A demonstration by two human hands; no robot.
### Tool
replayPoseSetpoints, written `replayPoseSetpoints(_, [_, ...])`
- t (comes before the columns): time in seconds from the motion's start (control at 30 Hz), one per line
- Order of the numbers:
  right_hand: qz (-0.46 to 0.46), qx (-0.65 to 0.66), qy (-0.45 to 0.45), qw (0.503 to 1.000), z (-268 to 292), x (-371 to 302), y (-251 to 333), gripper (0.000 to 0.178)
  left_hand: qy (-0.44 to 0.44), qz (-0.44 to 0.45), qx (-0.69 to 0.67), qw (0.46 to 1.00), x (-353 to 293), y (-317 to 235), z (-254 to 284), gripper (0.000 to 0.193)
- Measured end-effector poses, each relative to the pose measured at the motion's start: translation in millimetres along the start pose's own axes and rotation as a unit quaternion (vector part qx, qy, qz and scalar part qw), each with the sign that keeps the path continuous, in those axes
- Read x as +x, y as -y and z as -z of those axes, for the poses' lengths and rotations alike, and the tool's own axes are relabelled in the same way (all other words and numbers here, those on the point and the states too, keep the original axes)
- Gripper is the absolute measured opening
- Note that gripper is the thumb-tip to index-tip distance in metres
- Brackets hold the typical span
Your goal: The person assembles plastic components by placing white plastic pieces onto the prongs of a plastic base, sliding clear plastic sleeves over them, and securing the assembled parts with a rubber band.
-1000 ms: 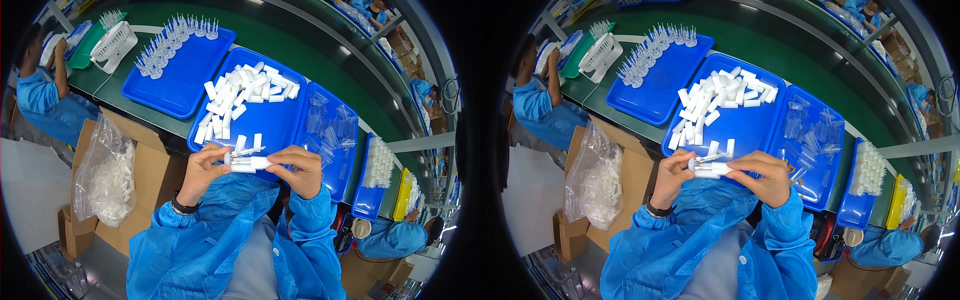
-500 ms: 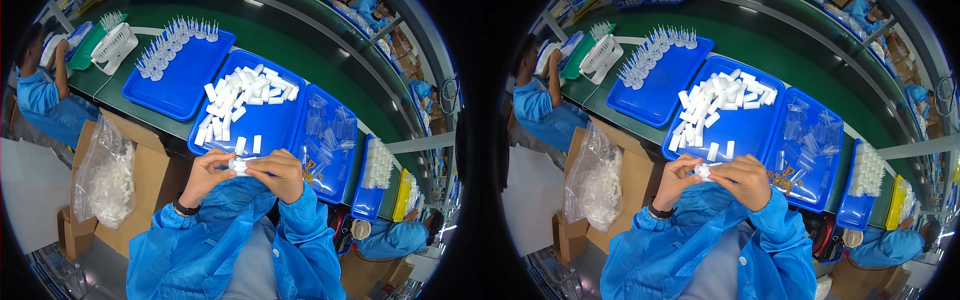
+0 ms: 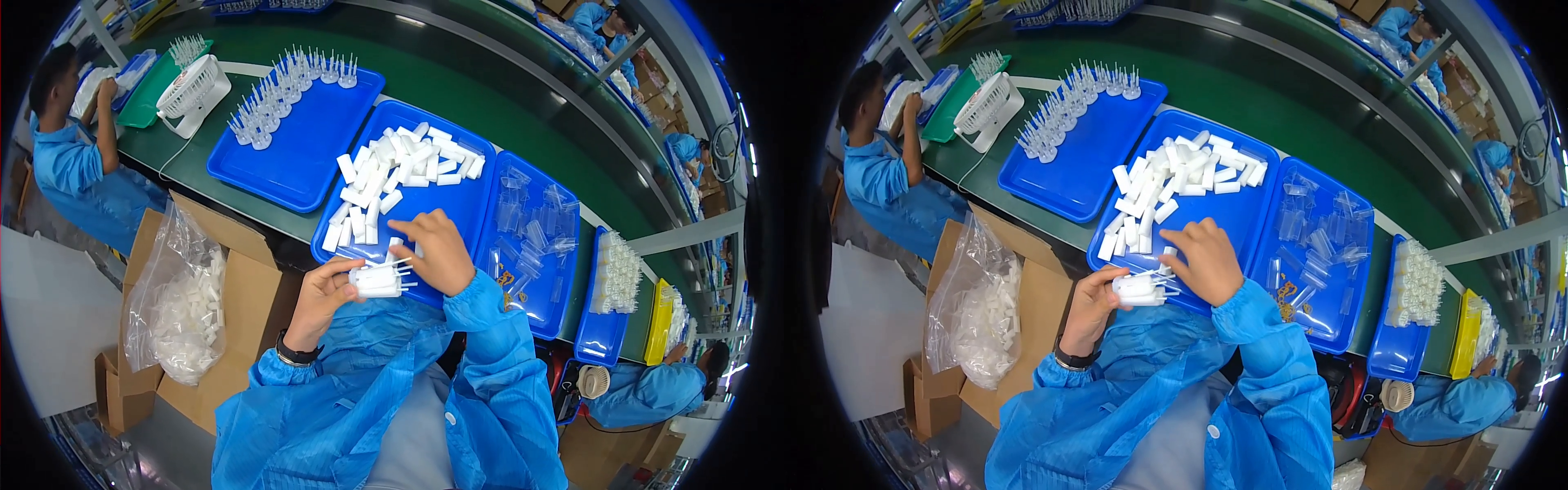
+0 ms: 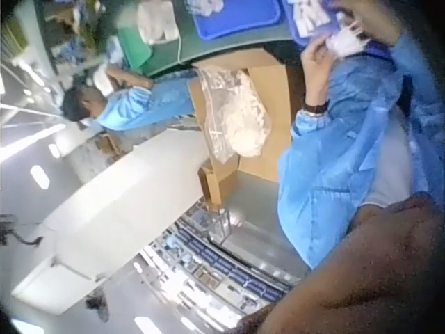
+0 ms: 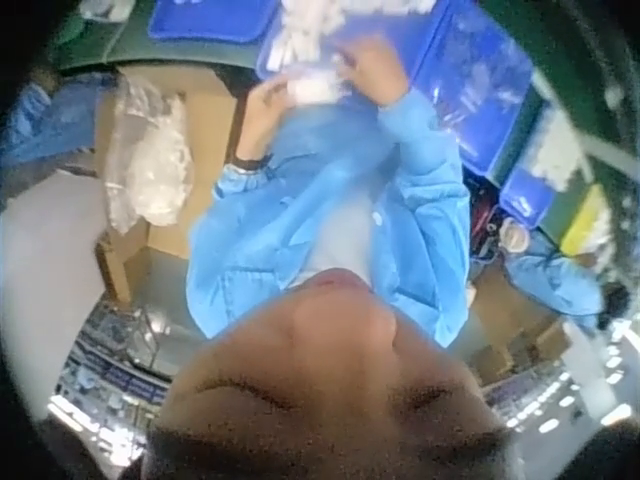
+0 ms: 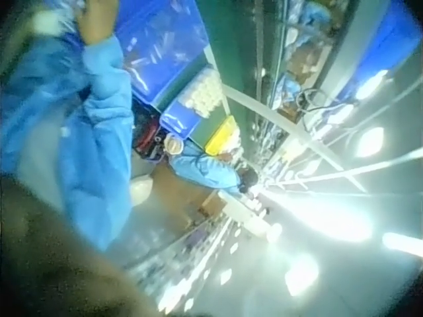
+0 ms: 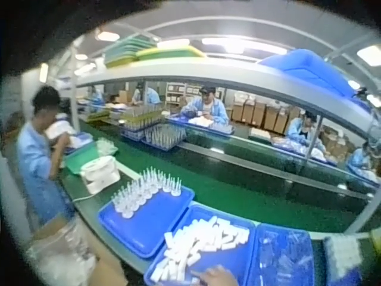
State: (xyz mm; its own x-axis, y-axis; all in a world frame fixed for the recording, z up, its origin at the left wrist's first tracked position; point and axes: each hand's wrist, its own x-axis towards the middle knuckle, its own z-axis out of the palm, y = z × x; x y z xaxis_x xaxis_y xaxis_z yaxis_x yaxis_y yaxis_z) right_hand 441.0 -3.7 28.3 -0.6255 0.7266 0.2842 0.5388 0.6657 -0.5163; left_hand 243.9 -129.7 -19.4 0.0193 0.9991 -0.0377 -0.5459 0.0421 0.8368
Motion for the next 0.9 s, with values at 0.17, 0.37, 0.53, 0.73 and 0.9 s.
replayPoseSetpoints(0.17, [0.023,-0.064,0.078,0.995,-14,-2,-3,0.028,0.003,0.022,-0.006,1.0,1,-8,-2,0.039])
replayPoseSetpoints(0.37, [-0.015,-0.092,0.086,0.992,-21,-3,-2,0.019,-0.008,0.004,-0.017,1.0,5,-10,-12,0.033])
replayPoseSetpoints(0.53, [-0.044,-0.065,0.104,0.991,-16,-3,3,0.019,-0.016,-0.002,-0.038,0.999,6,1,-1,0.031])
replayPoseSetpoints(0.73, [-0.045,0.039,0.022,0.998,1,-7,-1,0.025,-0.017,-0.007,-0.038,0.999,6,-9,-10,0.04])
replayPoseSetpoints(0.9, [-0.166,0.366,-0.045,0.914,27,-19,2,0.027,-0.031,-0.013,-0.032,0.999,7,-2,-4,0.043])
